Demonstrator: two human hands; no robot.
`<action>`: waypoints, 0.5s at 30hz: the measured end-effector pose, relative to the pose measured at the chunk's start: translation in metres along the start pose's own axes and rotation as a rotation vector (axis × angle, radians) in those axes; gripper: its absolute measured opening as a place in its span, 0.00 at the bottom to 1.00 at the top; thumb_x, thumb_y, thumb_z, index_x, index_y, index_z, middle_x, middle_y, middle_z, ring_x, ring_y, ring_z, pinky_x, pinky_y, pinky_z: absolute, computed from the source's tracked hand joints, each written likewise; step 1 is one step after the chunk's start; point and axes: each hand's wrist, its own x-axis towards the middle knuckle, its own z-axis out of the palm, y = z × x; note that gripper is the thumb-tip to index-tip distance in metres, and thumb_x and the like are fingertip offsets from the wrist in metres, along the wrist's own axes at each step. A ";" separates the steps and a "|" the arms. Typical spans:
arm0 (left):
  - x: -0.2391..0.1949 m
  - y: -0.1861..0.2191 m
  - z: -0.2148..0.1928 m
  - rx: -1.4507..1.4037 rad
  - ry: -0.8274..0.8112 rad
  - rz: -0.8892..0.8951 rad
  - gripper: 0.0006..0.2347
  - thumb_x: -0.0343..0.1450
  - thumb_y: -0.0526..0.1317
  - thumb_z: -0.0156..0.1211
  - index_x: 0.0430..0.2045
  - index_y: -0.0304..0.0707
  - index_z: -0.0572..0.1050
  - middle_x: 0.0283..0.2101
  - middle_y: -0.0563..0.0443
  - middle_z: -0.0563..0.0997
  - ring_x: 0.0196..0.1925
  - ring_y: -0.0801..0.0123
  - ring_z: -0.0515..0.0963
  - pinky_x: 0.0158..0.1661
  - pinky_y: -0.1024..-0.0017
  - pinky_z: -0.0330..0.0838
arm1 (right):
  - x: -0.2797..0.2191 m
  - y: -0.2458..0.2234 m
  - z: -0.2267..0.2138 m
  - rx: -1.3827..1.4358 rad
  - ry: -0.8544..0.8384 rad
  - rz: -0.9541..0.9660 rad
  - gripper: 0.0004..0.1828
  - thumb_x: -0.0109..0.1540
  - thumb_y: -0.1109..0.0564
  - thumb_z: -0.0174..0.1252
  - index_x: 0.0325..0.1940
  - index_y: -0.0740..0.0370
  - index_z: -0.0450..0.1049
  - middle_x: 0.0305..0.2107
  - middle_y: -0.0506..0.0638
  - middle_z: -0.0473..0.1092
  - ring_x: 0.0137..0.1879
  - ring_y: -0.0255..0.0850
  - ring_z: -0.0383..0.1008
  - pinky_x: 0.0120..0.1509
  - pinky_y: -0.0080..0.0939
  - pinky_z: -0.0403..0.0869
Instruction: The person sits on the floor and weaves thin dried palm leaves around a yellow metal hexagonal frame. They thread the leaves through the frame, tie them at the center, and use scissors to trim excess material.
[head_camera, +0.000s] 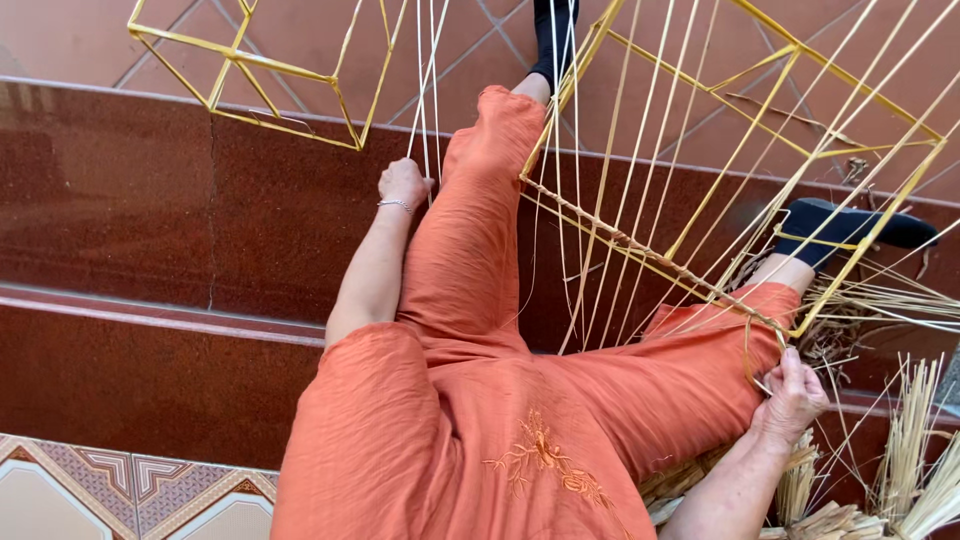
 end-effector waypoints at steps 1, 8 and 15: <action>-0.001 0.001 0.003 0.035 -0.006 0.030 0.17 0.66 0.47 0.71 0.42 0.35 0.82 0.50 0.36 0.82 0.55 0.46 0.81 0.53 0.57 0.77 | -0.001 0.001 0.001 0.000 0.003 0.002 0.18 0.69 0.58 0.68 0.27 0.58 0.70 0.22 0.42 0.65 0.23 0.27 0.56 0.29 0.27 0.53; -0.019 0.005 -0.011 -0.103 0.100 -0.077 0.13 0.70 0.41 0.64 0.45 0.34 0.79 0.51 0.32 0.81 0.55 0.44 0.80 0.54 0.55 0.76 | -0.003 0.002 0.001 -0.059 0.032 0.004 0.17 0.68 0.57 0.69 0.28 0.59 0.72 0.23 0.42 0.68 0.24 0.26 0.59 0.30 0.26 0.57; -0.032 -0.011 -0.025 0.015 0.064 -0.131 0.14 0.64 0.37 0.67 0.43 0.35 0.79 0.52 0.36 0.80 0.56 0.46 0.79 0.53 0.56 0.77 | -0.003 0.007 0.001 -0.056 0.031 -0.005 0.16 0.68 0.56 0.69 0.30 0.60 0.73 0.24 0.43 0.69 0.25 0.26 0.61 0.31 0.26 0.59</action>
